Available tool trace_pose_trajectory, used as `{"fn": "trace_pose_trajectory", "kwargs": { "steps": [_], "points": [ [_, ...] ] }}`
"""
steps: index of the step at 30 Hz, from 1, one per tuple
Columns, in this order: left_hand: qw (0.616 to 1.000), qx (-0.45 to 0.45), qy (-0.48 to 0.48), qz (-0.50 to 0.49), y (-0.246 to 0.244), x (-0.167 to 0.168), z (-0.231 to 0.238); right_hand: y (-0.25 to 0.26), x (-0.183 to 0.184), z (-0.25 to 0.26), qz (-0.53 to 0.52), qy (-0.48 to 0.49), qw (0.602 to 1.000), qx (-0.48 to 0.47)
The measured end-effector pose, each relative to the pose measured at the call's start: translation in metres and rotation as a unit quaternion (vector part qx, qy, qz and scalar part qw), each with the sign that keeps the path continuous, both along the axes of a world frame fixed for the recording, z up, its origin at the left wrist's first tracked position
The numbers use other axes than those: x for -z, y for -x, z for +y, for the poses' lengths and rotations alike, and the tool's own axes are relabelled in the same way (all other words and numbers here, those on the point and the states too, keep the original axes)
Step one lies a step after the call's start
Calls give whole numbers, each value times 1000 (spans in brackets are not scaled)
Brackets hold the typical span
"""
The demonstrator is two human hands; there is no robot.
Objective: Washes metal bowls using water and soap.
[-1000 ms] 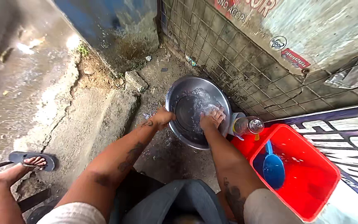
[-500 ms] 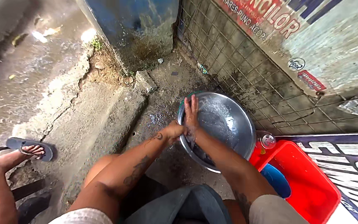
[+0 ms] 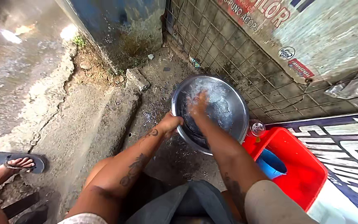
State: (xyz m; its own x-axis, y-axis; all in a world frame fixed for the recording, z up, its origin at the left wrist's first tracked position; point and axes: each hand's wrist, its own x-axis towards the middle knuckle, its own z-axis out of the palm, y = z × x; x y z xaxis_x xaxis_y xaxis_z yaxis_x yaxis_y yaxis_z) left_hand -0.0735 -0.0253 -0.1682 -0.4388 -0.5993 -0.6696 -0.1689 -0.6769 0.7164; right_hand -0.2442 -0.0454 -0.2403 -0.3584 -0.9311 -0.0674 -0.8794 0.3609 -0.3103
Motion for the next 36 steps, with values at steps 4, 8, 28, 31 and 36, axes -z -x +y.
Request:
{"fn": "trace_pose_trajectory", "kwargs": {
  "steps": [4,8,28,31,36],
  "points": [
    [998,24,55,-32,-15,-7,-10,-61,-19,23,-300,55,945,-116],
    [995,10,32,-91,-42,-12,-39,-41,-84,84,-387,-213,844,-305],
    [728,270,630,-17,84,-130,-120,160,-203,116,-343,243,906,-54],
    [764,256,586,-89,100,-151,-102,215,-205,166,-380,318,865,77],
    [833,205,493,-142,113,-145,-88,221,-121,236,-516,418,553,502]
  ]
}}
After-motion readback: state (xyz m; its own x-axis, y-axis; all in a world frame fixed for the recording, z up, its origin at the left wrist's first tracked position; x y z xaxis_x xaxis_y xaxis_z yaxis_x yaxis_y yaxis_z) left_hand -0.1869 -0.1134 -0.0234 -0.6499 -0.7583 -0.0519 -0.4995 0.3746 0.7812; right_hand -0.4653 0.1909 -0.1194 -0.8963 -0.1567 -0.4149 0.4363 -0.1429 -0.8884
